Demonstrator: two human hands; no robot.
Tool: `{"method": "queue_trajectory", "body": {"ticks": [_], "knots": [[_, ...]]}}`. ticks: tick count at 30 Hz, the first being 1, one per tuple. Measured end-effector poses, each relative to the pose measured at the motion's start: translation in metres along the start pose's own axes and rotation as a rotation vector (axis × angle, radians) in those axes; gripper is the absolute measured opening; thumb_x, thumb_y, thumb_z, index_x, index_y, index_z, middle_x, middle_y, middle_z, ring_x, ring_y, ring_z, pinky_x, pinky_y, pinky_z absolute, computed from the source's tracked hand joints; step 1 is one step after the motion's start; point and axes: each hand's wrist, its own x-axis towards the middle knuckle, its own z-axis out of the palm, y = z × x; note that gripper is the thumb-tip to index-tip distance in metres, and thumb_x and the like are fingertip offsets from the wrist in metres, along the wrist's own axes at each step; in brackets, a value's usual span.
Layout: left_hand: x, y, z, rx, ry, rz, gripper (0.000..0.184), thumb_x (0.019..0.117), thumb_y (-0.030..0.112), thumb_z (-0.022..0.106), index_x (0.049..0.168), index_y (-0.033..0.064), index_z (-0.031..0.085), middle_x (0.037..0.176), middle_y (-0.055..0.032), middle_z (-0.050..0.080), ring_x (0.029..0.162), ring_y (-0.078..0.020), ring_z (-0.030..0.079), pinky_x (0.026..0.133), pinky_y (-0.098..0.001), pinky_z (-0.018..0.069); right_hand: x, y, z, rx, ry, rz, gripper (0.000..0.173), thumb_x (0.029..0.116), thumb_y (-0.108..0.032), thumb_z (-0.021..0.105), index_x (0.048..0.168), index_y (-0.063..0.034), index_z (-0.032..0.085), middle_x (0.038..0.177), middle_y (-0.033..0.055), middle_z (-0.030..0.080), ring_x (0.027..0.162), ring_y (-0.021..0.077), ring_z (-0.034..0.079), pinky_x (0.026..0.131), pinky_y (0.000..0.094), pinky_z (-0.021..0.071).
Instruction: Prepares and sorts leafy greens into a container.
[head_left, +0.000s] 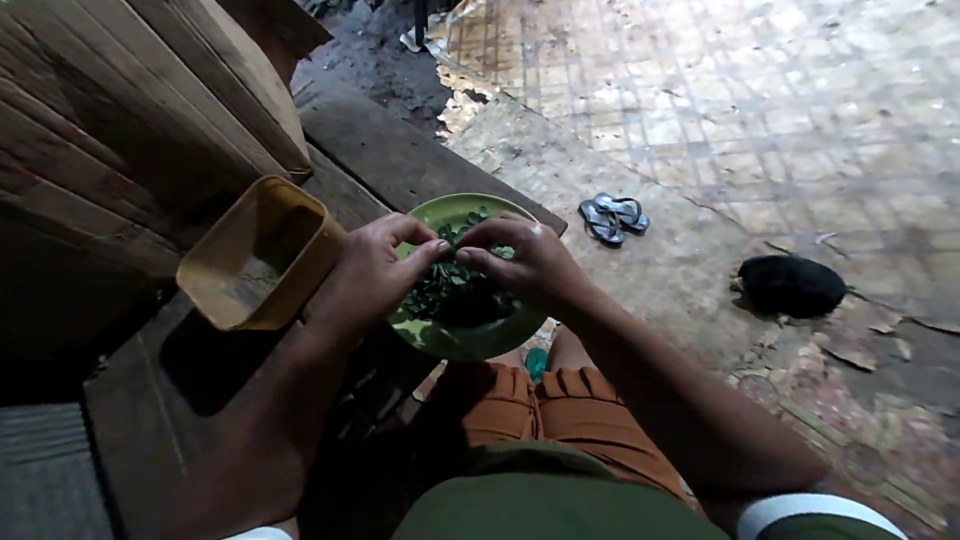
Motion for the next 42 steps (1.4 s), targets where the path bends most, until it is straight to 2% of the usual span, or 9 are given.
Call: {"method": "queue_trajectory", "body": {"ticks": [7, 11, 14, 20, 24, 29, 33, 38, 42], "knots": [[-0.003, 0.002, -0.001, -0.156, 0.034, -0.091, 0.014, 0.0984, 0.027, 0.067, 0.097, 0.0145, 0.073, 0.096, 0.0065, 0.07, 0.093, -0.0007, 0.066, 0.086, -0.0248, 0.0543, -0.009, 0.0, -0.008, -0.08, -0.037, 0.054, 0.012, 0.0983, -0.015, 0.066, 0.101, -0.0064, 0.074, 0.093, 0.004, 0.07, 0.087, 0.0133, 0.067, 0.079, 0.0343, 0.0566], [-0.002, 0.005, 0.002, -0.394, 0.072, -0.193, 0.01, 0.0994, 0.018, 0.067, 0.097, 0.0098, 0.071, 0.09, 0.0043, 0.071, 0.085, -0.0023, 0.067, 0.079, -0.0211, 0.0561, -0.013, 0.0, -0.008, -0.096, -0.1, 0.084, 0.015, 0.0961, -0.016, 0.069, 0.109, -0.0096, 0.076, 0.101, 0.0046, 0.071, 0.094, 0.0158, 0.068, 0.084, 0.0396, 0.0577], [-0.002, 0.006, 0.008, -0.552, 0.132, -0.236, 0.009, 0.1003, 0.016, 0.065, 0.098, 0.0089, 0.07, 0.089, 0.0041, 0.07, 0.085, -0.0031, 0.066, 0.082, -0.0223, 0.055, -0.011, -0.012, -0.005, -0.035, -0.075, 0.095, 0.024, 0.0972, -0.02, 0.069, 0.118, -0.0088, 0.074, 0.11, 0.0065, 0.07, 0.1, 0.0175, 0.067, 0.087, 0.0411, 0.056], [-0.003, 0.012, 0.015, -0.734, 0.191, -0.271, 0.009, 0.1015, 0.013, 0.062, 0.099, 0.008, 0.069, 0.094, 0.0022, 0.071, 0.089, -0.006, 0.067, 0.087, -0.0248, 0.0562, 0.0, -0.011, 0.015, 0.225, -0.023, 0.05, 0.02, 0.098, -0.022, 0.068, 0.109, -0.0073, 0.076, 0.102, -0.0001, 0.073, 0.096, 0.0052, 0.067, 0.089, 0.0278, 0.0557], [-0.005, 0.014, 0.017, -0.765, 0.196, -0.288, 0.009, 0.1016, 0.013, 0.062, 0.1, 0.008, 0.069, 0.098, 0.001, 0.072, 0.092, -0.0059, 0.068, 0.089, -0.0244, 0.0555, 0.003, -0.011, 0.019, 0.364, 0.033, 0.109, 0.011, 0.0987, -0.014, 0.067, 0.102, -0.0044, 0.073, 0.087, -0.0025, 0.071, 0.078, -0.0006, 0.064, 0.073, 0.0181, 0.0539], [-0.004, 0.009, 0.019, -0.716, 0.238, -0.248, 0.014, 0.1052, 0.014, 0.055, 0.106, 0.0088, 0.068, 0.101, 0.0031, 0.071, 0.094, -0.006, 0.067, 0.089, -0.0256, 0.0555, -0.002, -0.01, 0.01, 0.289, 0.024, 0.099, 0.012, 0.0999, -0.014, 0.064, 0.101, -0.0043, 0.071, 0.087, -0.0032, 0.069, 0.078, -0.0016, 0.063, 0.074, 0.0171, 0.053], [-0.006, 0.008, 0.016, -0.577, 0.225, -0.219, 0.021, 0.1043, 0.012, 0.054, 0.121, 0.0063, 0.066, 0.116, 0.0, 0.069, 0.105, -0.0073, 0.065, 0.093, -0.0259, 0.0529, -0.008, -0.011, 0.001, 0.265, 0.069, 0.177, 0.011, 0.0997, -0.013, 0.064, 0.104, -0.0058, 0.071, 0.087, -0.0036, 0.07, 0.077, -0.0019, 0.063, 0.072, 0.0175, 0.0539], [-0.011, 0.019, 0.02, -0.524, 0.092, -0.18, 0.022, 0.1007, 0.018, 0.063, 0.119, 0.0089, 0.069, 0.109, 0.0023, 0.07, 0.1, -0.0051, 0.066, 0.088, -0.025, 0.0548, -0.011, -0.01, 0.002, 0.288, 0.128, 0.183, 0.01, 0.0988, -0.015, 0.066, 0.102, -0.0078, 0.072, 0.085, -0.0052, 0.07, 0.075, -0.0026, 0.063, 0.071, 0.0169, 0.0538], [-0.012, 0.019, 0.032, -0.624, 0.117, -0.155, 0.018, 0.0978, 0.015, 0.068, 0.114, 0.008, 0.073, 0.108, 0.0016, 0.072, 0.098, -0.0076, 0.068, 0.087, -0.0257, 0.0569, -0.01, -0.007, 0.012, 0.25, 0.148, 0.153, 0.011, 0.098, -0.013, 0.066, 0.103, -0.0049, 0.072, 0.088, -0.0027, 0.071, 0.078, -0.0006, 0.064, 0.073, 0.0194, 0.0552]]}}
